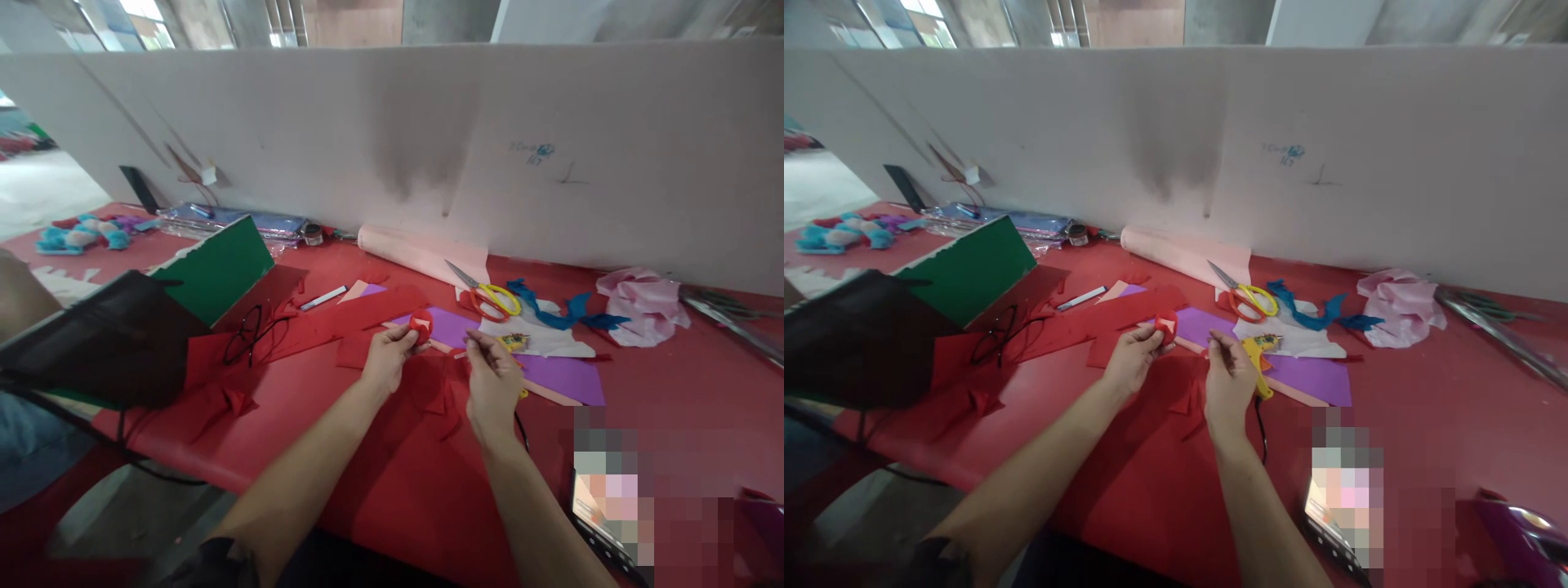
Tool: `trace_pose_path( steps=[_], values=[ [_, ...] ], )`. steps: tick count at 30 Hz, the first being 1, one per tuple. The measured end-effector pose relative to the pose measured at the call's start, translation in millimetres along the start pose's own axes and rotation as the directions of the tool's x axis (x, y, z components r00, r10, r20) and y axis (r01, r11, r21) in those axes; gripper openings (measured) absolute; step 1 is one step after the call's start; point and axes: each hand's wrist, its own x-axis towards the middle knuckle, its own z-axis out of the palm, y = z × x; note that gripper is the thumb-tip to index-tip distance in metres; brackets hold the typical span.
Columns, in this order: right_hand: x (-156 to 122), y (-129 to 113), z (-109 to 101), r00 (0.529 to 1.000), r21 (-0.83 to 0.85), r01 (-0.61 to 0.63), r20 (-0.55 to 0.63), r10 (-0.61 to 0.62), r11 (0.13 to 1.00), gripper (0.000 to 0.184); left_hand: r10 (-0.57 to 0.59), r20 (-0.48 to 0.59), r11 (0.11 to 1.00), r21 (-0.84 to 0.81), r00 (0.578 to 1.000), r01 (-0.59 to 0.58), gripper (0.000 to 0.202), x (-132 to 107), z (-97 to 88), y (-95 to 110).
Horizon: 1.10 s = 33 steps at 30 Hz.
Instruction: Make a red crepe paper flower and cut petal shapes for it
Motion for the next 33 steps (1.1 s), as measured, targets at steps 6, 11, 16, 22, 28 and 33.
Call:
trace_pose_path(
  steps=[6,11,16,22,28,33],
  values=[
    [-10.9,0.3,6.5,0.97,-0.162,0.053,0.242,-0.012,0.985,0.023,-0.035,0.076,0.999,0.009,0.997,0.034,0.028,0.7,-1.5,0.2],
    [-14.2,-0.2,11.9,0.968,-0.105,-0.035,0.245,0.06,0.994,0.032,-0.118,0.176,0.993,0.053,0.977,0.11,0.027,-2.9,-1.2,-0.7],
    [-11.9,-0.6,12.2,0.964,-0.102,-0.016,0.262,0.043,0.995,0.032,-0.135,0.215,0.99,0.076,0.967,0.122,0.024,-1.8,-2.7,-1.8],
    [-12.8,-5.4,13.6,0.968,-0.067,0.026,0.25,-0.008,0.997,0.017,-0.077,0.231,0.983,0.179,0.97,0.035,0.029,-6.6,3.6,1.7],
    [-13.3,2.9,14.9,0.966,-0.117,0.1,0.25,-0.068,0.988,0.013,0.03,0.276,0.945,0.305,0.961,-0.118,0.031,-7.9,3.1,-0.3],
    [-5.3,-6.3,16.4,0.957,-0.134,0.12,0.279,-0.079,0.984,0.022,0.347,0.223,0.823,0.393,0.911,-0.41,0.025,1.3,-10.0,-3.2]
  ],
)
